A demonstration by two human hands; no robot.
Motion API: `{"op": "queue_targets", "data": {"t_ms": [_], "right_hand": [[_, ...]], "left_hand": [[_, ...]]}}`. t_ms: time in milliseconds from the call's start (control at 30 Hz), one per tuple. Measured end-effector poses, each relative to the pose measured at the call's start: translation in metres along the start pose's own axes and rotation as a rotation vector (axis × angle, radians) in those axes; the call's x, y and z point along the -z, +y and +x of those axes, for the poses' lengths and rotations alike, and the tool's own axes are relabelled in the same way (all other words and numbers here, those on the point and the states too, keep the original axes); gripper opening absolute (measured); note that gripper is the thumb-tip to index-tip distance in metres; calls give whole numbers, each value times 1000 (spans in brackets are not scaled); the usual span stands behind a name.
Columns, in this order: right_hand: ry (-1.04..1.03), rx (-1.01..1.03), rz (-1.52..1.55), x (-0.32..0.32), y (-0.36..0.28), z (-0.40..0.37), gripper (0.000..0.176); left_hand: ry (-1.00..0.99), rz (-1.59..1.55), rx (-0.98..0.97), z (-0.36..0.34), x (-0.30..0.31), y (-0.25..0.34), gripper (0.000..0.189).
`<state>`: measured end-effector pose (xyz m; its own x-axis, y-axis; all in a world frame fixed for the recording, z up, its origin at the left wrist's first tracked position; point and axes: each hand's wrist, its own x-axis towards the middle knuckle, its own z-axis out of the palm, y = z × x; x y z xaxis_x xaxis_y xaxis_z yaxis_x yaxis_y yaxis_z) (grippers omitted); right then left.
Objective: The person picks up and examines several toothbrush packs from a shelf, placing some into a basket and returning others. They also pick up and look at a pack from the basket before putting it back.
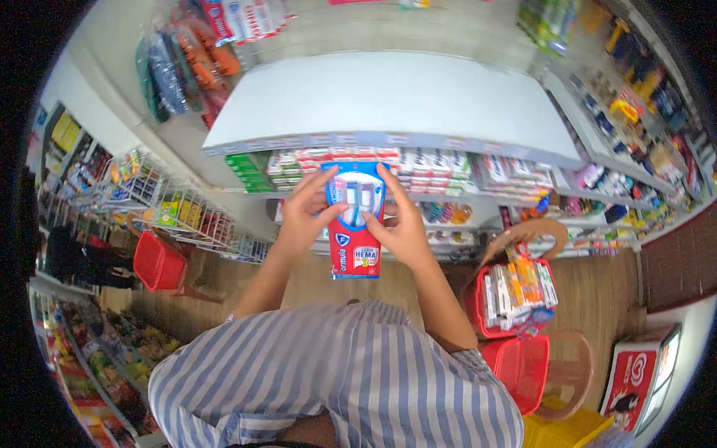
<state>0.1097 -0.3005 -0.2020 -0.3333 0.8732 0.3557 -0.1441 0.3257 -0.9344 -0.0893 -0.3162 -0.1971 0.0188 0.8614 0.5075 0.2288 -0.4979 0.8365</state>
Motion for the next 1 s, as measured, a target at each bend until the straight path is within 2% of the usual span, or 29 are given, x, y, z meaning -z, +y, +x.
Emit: {"op": "queue_targets", "data": {"t_ms": [67,100,267,367,433,467,567,633,733,867,900,1000], "right_hand": [[-49,122,109,-26,0,25,76],[-67,162,71,-38,-6,36,76],[-132,212,21,-81,-43,78,75],[-193,243,19,-95,-67,100,76],[-233,313,9,-99,-75,118,75],[-264,370,3,-101,-79,125,75],[-299,357,-41,-105,-102,147,76],[-303,456,-116,-106,-105,168,77],[-321,561,-103,-111,-115,192,77],[-362,553,-92,-112,-122,219,75],[-323,675,-123,-115,-122,227,73],[-311,710,-126,-119,-125,252,71]], "left_hand": [[21,-12,-3,10,36,11,59],[35,0,3,13,52,19,60],[145,19,-90,29,107,42,62],[96,123,-72,41,133,55,68],[149,194,-176,48,141,67,69],[160,194,-166,51,143,73,69],[219,30,-149,68,151,85,70],[328,98,-291,82,155,90,68],[254,223,-255,98,171,99,71],[294,329,-310,122,182,102,68],[301,319,-344,129,185,103,66],[331,254,-410,155,197,95,65]]}}
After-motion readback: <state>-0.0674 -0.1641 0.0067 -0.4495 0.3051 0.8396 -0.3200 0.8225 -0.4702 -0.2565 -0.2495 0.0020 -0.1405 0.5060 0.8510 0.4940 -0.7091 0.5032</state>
